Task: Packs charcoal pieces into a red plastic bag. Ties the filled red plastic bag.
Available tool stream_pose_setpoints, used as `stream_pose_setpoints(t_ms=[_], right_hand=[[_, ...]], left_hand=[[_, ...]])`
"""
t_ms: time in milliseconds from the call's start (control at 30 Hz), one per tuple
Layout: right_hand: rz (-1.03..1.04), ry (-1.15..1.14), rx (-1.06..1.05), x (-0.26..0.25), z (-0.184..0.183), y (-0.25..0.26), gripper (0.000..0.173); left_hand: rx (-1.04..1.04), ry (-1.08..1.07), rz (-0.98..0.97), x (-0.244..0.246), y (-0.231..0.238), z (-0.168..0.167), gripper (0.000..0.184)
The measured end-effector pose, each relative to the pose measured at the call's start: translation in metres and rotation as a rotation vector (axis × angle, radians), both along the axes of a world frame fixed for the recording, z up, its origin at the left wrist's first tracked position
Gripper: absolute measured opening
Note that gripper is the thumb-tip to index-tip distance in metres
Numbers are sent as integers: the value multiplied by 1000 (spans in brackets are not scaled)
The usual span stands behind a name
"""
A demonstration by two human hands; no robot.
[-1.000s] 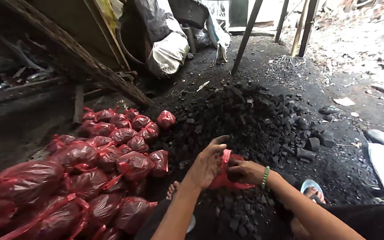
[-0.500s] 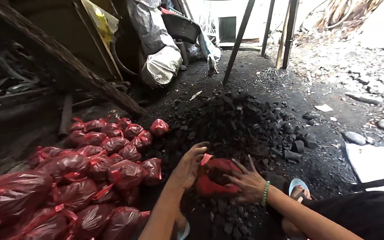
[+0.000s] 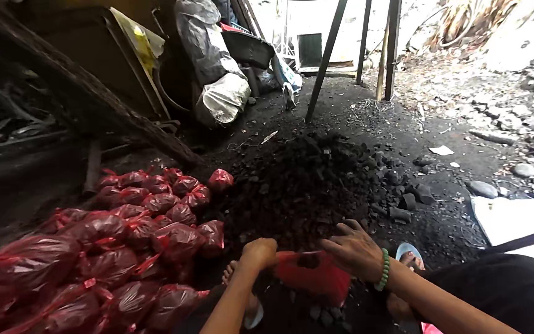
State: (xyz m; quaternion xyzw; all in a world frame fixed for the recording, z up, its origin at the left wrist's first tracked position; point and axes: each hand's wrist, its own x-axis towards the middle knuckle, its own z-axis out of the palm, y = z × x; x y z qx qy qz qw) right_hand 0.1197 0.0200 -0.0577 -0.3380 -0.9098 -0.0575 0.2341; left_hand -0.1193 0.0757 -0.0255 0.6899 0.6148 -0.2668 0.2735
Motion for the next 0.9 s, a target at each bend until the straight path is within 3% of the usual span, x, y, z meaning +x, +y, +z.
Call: stream_pose_setpoints(t_ms=[100,167,200,300,367,433,533,600,667,800,900], right_hand=[[96,178,-281,-29,24,-9,25],[82,308,-410,-38,40,-1,29],[33,341,-422,-36,45,6,31],[-217,302,-313,-14,52,33,40],[-353,315,-237,3,48,45,47],[-419,415,-337,13,42,48,47],[-326,716,-784,15,17,42,36],[-169,976,-1097,11,-9,33,56],[-119,1204,-1264,2,-24,25,55],[-415,1466,-1337,-24,-12,17,46],[-343,1571,-1302,-24,-12,16,37]], left_hand=[[41,-535,129,3,-4,-1,29],[-39,-971,403,14,-15,2,21],[-109,-1117,546,19,-18,4,30],[-261,-1280,698,19,-20,10,45],[-246,-1268,577,21,-26,11,40],[-122,-1219,396,28,-31,9,20],[124,-1112,220,39,-31,6,33],[332,-1048,157,43,-32,8,23],[610,-1001,44,45,-35,4,17],[1205,-920,-351,49,-34,-24,25],[1386,-838,-543,52,-29,-32,14]])
